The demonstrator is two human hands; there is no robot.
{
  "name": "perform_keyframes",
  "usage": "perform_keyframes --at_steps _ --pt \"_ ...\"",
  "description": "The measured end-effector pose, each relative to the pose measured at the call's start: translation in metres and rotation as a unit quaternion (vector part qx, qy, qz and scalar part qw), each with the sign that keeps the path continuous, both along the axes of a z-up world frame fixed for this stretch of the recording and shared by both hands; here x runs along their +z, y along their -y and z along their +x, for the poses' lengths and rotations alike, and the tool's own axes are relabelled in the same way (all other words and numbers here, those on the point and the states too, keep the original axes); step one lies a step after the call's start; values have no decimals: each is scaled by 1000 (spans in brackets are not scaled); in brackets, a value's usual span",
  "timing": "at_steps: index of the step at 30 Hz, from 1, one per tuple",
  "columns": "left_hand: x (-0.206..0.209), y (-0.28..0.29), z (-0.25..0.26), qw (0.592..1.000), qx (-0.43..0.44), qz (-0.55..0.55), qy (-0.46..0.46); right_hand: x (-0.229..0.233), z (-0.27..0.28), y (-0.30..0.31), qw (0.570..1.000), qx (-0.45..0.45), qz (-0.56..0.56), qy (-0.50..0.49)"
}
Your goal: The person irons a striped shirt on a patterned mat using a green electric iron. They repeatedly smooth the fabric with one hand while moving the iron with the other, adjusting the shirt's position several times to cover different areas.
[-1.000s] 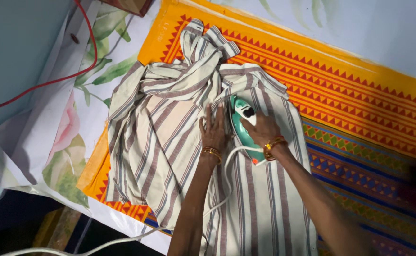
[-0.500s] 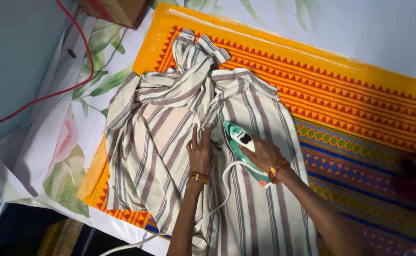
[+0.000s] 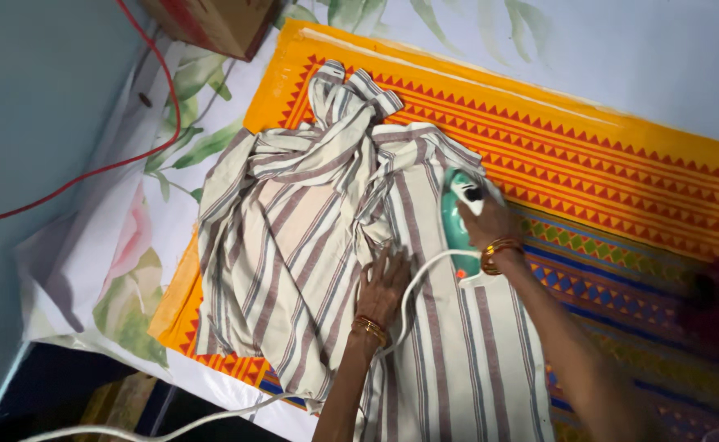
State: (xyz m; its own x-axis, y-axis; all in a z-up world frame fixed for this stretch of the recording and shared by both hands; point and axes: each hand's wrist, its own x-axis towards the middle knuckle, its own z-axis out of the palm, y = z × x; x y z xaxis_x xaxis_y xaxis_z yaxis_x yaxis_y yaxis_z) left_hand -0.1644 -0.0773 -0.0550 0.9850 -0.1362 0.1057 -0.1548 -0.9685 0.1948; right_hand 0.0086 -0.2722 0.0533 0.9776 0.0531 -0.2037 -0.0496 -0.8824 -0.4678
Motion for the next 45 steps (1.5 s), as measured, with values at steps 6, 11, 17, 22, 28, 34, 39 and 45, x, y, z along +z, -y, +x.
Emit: perform_keyframes --at_steps 6,11,17,22,28,34,39,45 --pt "2 -1 -20 997 6 -47 -59 25 -41 21 994 -45 99 -4" --pt "9 4 -38 996 14 -54 -66 1 -93 54 997 -73 12 -25" --pt "9 15 -56 997 -15 -34 -65 -48 -151 96 996 -34 -78 10" --pt "0 34 -70 993 -24 -43 -106 -67 -177 115 999 -28 -12 -14" --pt "-11 40 -90 995 -20 -59 -82 -69 -189 148 990 45 -77 -111" --pt "-7 41 -99 996 -7 -74 -57 -79 -194 207 964 -73 235 -101" --pt "-17 48 -92 994 7 -73 -79 -22 -175 239 950 -106 286 -69" --pt "-35 54 -86 1000 -19 -2 -2 -12 -147 249 867 -204 449 69"
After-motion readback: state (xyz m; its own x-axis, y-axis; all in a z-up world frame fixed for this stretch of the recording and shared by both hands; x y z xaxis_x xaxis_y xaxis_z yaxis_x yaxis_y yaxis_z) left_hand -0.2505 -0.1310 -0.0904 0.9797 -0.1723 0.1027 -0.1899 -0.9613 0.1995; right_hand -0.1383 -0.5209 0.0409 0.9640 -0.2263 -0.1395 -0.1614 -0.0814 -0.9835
